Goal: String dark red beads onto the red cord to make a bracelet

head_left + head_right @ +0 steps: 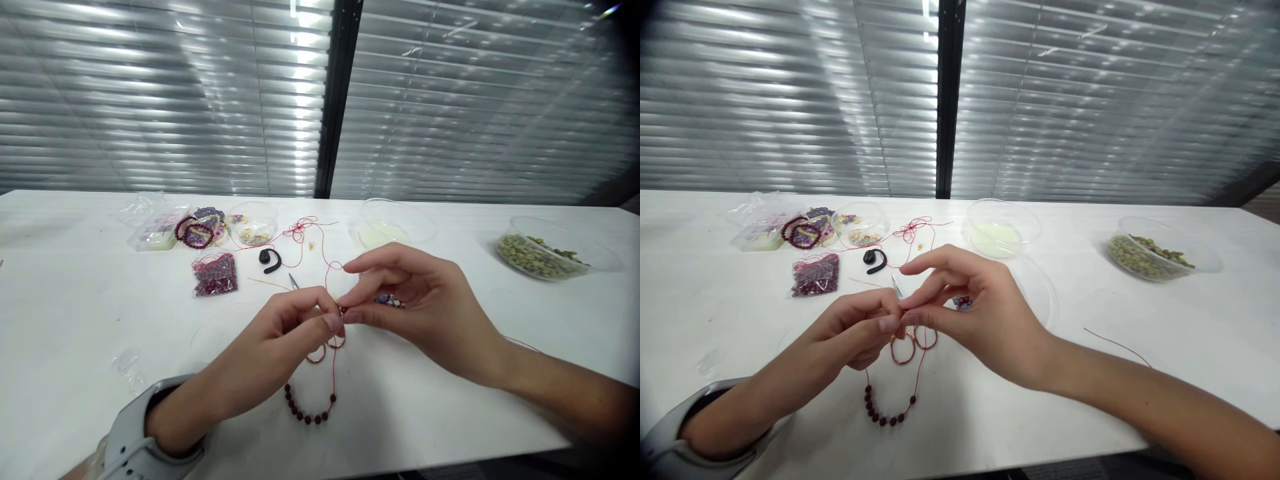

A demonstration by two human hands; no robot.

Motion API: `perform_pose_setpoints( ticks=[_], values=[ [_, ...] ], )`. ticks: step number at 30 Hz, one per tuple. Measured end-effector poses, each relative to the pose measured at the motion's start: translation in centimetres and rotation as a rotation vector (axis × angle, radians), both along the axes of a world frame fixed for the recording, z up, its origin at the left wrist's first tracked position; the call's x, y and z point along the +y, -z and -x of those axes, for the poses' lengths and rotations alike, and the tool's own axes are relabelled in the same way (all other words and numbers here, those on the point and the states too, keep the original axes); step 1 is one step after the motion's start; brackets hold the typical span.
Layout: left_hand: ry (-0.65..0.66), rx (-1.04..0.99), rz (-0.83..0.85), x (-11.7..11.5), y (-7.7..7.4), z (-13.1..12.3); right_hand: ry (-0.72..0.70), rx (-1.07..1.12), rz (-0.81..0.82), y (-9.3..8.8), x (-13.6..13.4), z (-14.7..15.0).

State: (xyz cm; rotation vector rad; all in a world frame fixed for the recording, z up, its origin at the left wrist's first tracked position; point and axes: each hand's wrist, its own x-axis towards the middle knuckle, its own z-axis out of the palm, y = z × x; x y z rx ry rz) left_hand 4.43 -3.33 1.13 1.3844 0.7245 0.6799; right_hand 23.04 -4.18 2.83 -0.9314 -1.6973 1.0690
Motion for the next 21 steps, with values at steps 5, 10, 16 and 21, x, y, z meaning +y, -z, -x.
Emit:
perform_pose_setpoints(
  ticks=[5,10,16,21],
  values=[
    [0.052,0.039,-0.040,-0.12,-0.22,-0.10,0.046,-0.250,-0.401,-0.48,-0.55,-0.54],
    [0.083,0.069,-0.066,-0.12,0.08,-0.12,0.052,-0.378,-0.661,0.05,-0.74,-0.49],
    [0.088,0.083,-0.033,0.22,0.29,-0.27,0.093,-0.486,-0.769,0.31,-0.84,-0.36],
    [0.059,0.020,0.037,0.45,0.43,-0.21,0.076,-0.510,-0.814,0.34,-0.89,-0.30]
  ],
)
